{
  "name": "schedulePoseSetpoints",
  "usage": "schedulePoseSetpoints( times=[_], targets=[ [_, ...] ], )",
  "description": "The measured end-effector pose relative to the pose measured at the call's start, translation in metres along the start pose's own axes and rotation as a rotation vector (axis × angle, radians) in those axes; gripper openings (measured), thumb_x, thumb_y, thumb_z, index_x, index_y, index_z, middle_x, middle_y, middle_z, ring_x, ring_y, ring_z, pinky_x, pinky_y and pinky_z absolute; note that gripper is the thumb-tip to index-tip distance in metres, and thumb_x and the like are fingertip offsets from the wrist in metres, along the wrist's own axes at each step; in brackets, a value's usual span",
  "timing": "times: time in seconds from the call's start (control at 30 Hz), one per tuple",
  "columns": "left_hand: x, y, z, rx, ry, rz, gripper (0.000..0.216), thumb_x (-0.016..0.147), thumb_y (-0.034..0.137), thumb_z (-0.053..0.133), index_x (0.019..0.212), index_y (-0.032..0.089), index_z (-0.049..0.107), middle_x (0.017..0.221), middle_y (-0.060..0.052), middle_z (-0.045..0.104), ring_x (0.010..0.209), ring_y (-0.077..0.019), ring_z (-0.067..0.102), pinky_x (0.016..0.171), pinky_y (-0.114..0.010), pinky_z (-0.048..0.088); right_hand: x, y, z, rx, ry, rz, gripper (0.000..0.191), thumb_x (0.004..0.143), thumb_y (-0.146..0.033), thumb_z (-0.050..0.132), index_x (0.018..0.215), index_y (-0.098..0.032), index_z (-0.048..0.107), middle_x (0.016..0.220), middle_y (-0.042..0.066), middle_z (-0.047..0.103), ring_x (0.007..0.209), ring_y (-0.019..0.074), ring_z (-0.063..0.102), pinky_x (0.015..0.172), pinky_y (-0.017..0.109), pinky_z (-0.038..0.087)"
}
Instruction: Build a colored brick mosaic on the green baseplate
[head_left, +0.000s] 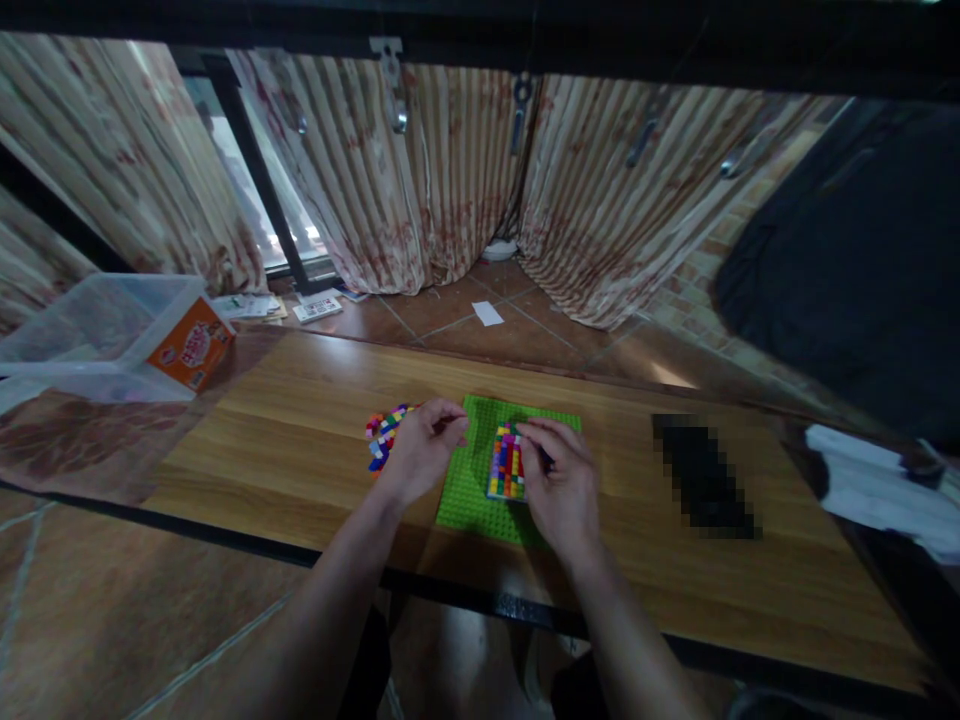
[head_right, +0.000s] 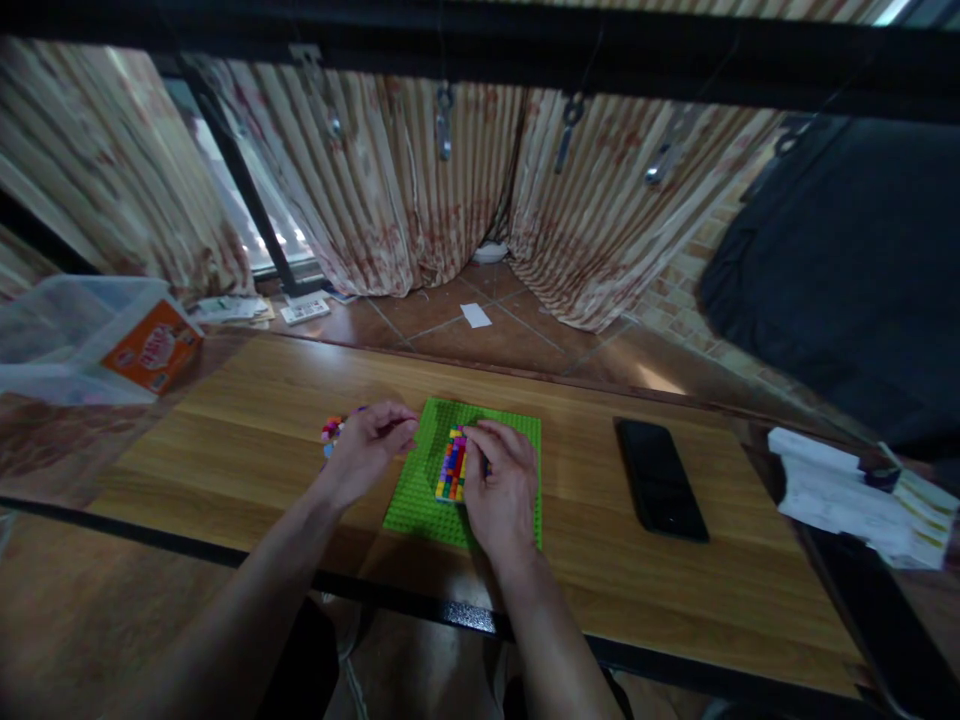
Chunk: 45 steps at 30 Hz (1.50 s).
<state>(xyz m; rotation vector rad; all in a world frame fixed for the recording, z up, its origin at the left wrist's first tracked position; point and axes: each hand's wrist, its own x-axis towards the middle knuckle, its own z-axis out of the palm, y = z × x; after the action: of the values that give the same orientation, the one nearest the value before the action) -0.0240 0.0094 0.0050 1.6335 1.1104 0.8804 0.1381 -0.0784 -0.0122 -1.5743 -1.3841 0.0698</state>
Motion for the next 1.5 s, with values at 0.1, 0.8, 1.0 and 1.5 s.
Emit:
schedulePoseSetpoints(
  times=[0.1, 0.8, 1.0, 1.5],
  targets=[
    [-0.003, 0.003, 0.013, -0.335, -0.096, -0.117, 0.017, 0.079, 0.032, 0.067, 0.081, 0.015, 0.066, 0.068, 0.001, 0.064, 0.059, -0.0111, 0.059, 0.057, -0.023, 0.046, 0.001, -0.005, 0.000, 0.036, 0.000, -0.018, 0.020, 0.093, -0.026, 0.057, 0.101, -0.024, 0.075, 0.106, 0.007, 0.071, 0.101, 0.0221, 0.065, 0.094, 0.043, 0.050],
    [0.000, -0.008, 0.025, -0.294, -0.129, -0.096, 0.013, 0.069, 0.020, 0.075, 0.081, 0.016, 0.077, 0.076, -0.002, 0.075, 0.070, -0.0158, 0.065, 0.072, -0.028, 0.052, 0.008, 0.003, -0.009, 0.060, 0.018, 0.034, 0.021, 0.091, -0.022, 0.054, 0.096, -0.022, 0.075, 0.100, 0.008, 0.072, 0.097, 0.0217, 0.066, 0.090, 0.042, 0.052],
    [0.001, -0.009, 0.029, -0.207, -0.111, 0.019, 0.012, 0.076, 0.021, 0.069, 0.085, 0.017, 0.076, 0.083, -0.004, 0.076, 0.077, -0.0176, 0.067, 0.075, -0.029, 0.052, 0.009, 0.008, -0.014, 0.046, 0.035, 0.047, 0.020, 0.091, -0.025, 0.054, 0.095, -0.022, 0.074, 0.100, 0.007, 0.072, 0.096, 0.0215, 0.066, 0.089, 0.042, 0.052],
    [-0.004, -0.007, 0.038, 0.108, -0.010, 0.132, 0.006, 0.081, 0.023, 0.067, 0.079, 0.021, 0.072, 0.077, -0.002, 0.074, 0.074, -0.0186, 0.068, 0.070, -0.028, 0.050, 0.010, 0.017, -0.013, -0.080, 0.047, 0.112, 0.021, 0.089, -0.026, 0.055, 0.094, -0.019, 0.074, 0.096, 0.010, 0.072, 0.094, 0.0240, 0.065, 0.090, 0.043, 0.050]
  ],
)
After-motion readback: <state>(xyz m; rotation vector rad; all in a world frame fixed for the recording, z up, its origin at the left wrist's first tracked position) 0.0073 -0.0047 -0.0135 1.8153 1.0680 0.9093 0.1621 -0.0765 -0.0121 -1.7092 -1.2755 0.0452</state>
